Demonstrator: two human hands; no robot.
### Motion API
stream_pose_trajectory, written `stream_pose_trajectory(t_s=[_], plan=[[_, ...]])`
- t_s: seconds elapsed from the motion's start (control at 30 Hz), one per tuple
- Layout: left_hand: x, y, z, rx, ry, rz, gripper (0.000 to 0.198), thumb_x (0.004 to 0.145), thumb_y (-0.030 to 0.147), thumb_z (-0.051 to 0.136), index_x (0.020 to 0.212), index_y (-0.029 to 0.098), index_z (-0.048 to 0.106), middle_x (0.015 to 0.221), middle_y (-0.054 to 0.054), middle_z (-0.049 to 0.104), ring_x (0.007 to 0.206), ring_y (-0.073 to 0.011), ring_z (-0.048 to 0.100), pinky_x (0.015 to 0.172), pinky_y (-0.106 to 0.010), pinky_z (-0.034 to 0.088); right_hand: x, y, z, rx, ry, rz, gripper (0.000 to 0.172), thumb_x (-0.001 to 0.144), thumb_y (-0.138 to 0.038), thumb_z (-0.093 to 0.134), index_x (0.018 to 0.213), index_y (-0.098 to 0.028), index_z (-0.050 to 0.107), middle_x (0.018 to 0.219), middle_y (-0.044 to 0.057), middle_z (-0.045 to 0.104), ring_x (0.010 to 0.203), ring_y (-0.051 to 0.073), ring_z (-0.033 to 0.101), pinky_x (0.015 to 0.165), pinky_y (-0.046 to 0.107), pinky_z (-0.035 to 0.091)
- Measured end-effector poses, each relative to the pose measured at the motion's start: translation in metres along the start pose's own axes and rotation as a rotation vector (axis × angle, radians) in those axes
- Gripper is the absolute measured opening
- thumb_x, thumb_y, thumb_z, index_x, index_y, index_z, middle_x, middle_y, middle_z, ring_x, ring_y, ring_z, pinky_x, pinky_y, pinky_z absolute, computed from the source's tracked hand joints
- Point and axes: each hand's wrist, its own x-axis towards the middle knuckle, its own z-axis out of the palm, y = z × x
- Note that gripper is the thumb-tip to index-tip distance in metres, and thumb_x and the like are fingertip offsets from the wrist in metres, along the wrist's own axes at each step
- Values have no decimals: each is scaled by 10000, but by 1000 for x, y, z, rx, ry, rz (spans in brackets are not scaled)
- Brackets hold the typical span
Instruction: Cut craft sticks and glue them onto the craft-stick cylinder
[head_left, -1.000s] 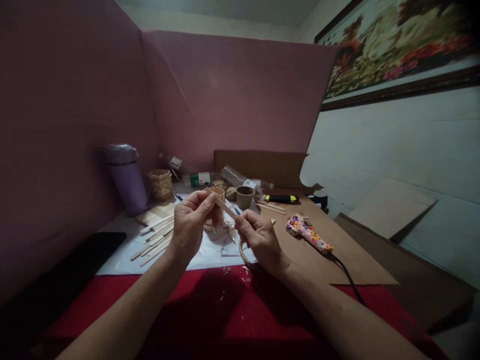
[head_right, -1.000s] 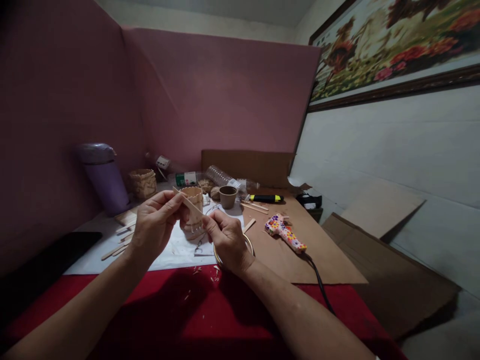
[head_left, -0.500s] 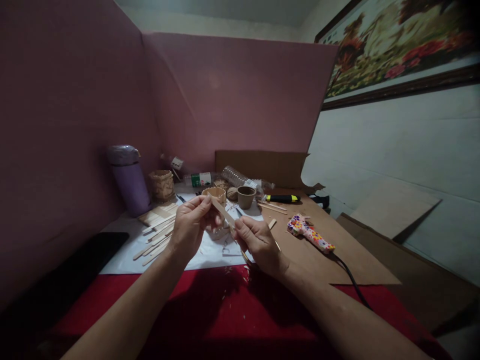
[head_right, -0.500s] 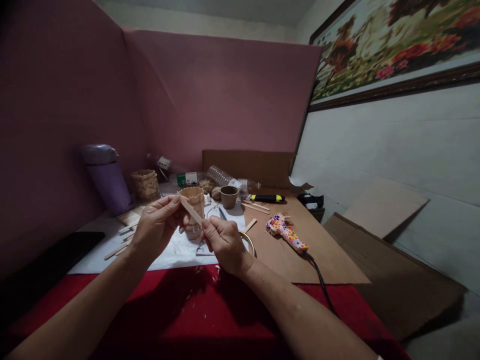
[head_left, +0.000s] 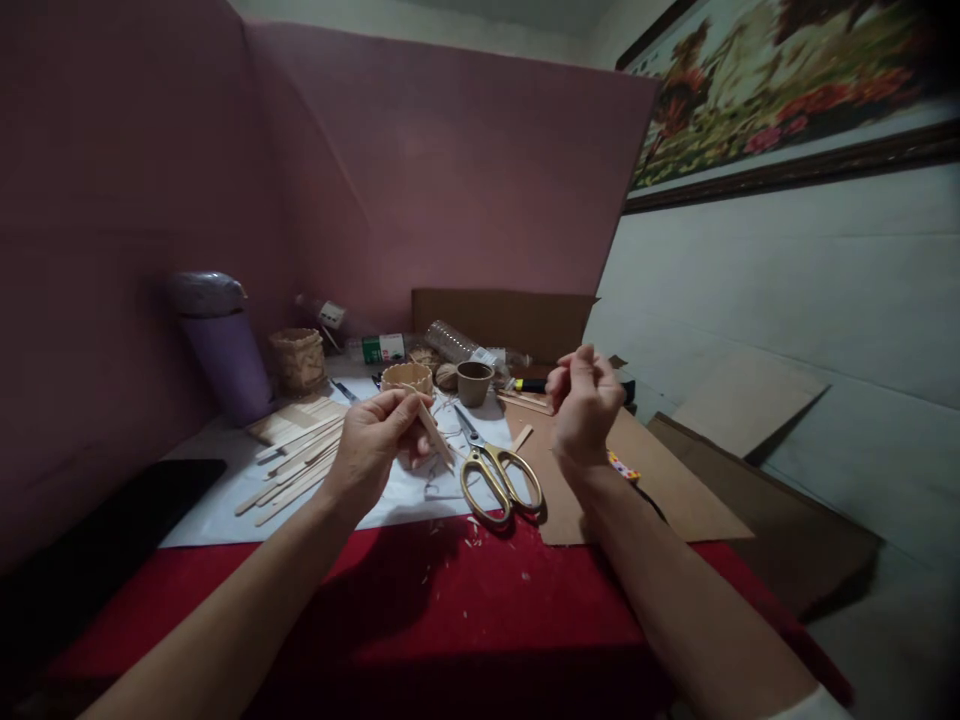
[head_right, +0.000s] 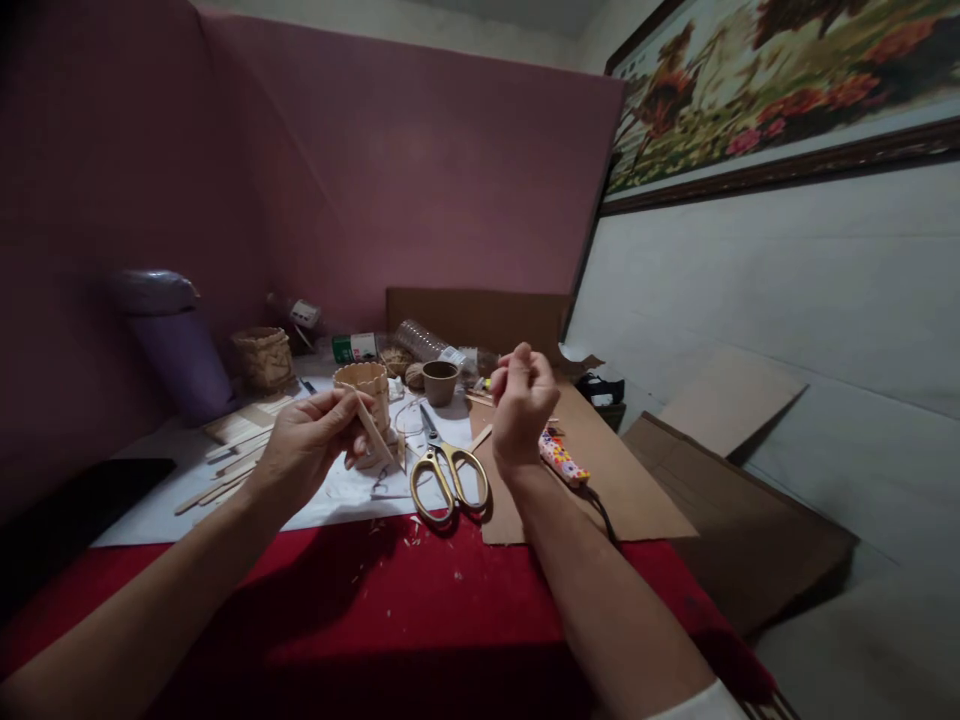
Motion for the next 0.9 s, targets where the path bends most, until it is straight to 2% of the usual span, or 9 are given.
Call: stream_pose_trajectory(t_s=[0.07,0.13,0.23,0.37,0.5,0.63,0.73,0.83,0.9], plan=[[-1,-7,3,64,-36,-23,277,680,358,767,795,133,652,522,-9,611,423,-117,544,385,-210,415,20,8,-6,-204,33,-29,324,932,-498,383,814,-213,482,570,-49,473,457,106,429,462,233,339],[-2,-12,7,131,-57,-60,249,670,331,759,759,131,641,501,-12,604,403,-114,528,378,-210,407,29,16,-10,-427,-107,-26,275,911,-406,420,801,-188,546,619,-4,567,530,127,513,526,250,383],[-5,-17,13,220,-64,-127,218,679,320,728,683,129,624,452,-7,567,336,-91,453,323,-194,324,26,22,-12,-584,-329,-10,154,762,-270,624,628,-196,612,561,-2,607,548,146,546,564,266,373],[-3,-16,23,333,-61,-240,92,702,211,663,670,128,637,434,0,553,309,-78,410,312,-189,280,10,24,-8,-757,-461,14,255,613,-148,746,444,-217,568,457,-8,553,519,158,521,556,280,311],[8,-16,40,471,-98,-362,112,671,57,603,598,142,608,351,17,497,283,-90,400,326,-197,279,8,23,-7,-864,-393,44,234,700,-206,727,497,-224,613,538,42,623,586,194,574,576,294,310],[31,-25,61,561,-103,-406,224,722,33,585,531,144,547,369,20,476,339,-104,464,368,-208,336,21,17,-12,-891,-193,64,237,869,-350,570,711,-226,696,675,70,705,659,216,610,583,289,326],[51,-38,73,668,-78,-470,106,835,144,608,761,80,647,645,-55,637,541,-142,597,515,-269,487,28,12,-14,-867,-77,81,291,904,-385,510,766,-216,702,686,64,723,663,216,624,578,276,342],[68,-49,81,759,-76,-507,337,907,335,586,1184,143,583,1155,-102,619,952,-208,632,797,-407,549,28,12,-14,-831,-45,88,289,892,-396,524,758,-210,701,677,60,726,663,217,639,580,273,354],[73,-52,82,826,-68,-479,329,898,316,594,1163,120,600,1127,-119,637,947,-226,641,791,-398,542,26,13,-13,-806,-43,85,285,884,-401,533,750,-209,696,663,56,723,657,215,643,587,273,361]])
